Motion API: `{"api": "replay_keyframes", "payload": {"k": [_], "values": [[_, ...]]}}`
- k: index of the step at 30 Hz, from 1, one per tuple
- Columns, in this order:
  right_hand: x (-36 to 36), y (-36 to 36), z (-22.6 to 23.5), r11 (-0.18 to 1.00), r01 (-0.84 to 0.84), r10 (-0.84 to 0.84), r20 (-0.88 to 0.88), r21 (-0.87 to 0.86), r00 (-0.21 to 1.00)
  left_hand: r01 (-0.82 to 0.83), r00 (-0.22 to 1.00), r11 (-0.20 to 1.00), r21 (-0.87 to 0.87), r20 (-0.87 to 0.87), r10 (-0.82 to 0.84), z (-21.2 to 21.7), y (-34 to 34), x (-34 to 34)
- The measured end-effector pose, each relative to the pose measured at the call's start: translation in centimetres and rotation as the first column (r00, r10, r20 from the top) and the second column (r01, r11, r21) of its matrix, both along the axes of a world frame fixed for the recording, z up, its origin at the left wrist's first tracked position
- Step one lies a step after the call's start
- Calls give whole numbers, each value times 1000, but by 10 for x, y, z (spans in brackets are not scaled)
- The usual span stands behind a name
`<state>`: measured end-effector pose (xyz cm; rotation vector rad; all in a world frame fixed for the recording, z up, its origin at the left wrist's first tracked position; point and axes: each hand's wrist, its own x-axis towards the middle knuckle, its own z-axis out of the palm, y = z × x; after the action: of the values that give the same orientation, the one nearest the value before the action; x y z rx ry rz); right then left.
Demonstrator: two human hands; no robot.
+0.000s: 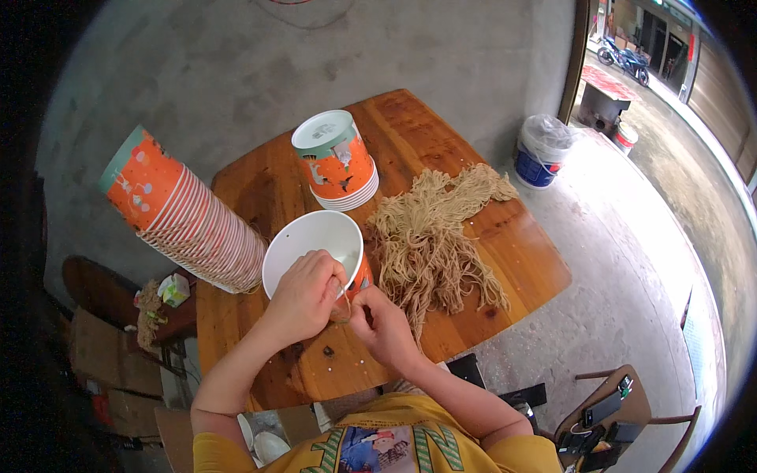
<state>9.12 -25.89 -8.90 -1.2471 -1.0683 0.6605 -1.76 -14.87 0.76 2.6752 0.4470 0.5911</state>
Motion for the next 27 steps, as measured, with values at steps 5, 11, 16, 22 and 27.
{"api": "replay_keyframes", "payload": {"k": [5, 11, 16, 22, 27], "values": [[-9, 5, -1, 1000, -17, 17, 17, 12, 1000, -14, 1000, 991, 131, 27, 11, -4, -2, -3], [-17, -15, 13, 998, 34, -19, 238, -59, 971, -27, 992, 982, 189, 127, 3, -10, 8, -25], [-15, -34, 27, 997, 38, -72, 540, 74, 839, -313, 724, 886, -343, 517, 456, -54, -53, -65], [-20, -34, 21, 987, -15, -94, 646, 161, 758, 80, 822, 186, -979, 170, 543, -55, -69, -50], [-24, -37, 15, 989, -5, -90, 636, 146, 767, 172, 867, -58, -983, 123, 483, -56, -62, -46]]}}
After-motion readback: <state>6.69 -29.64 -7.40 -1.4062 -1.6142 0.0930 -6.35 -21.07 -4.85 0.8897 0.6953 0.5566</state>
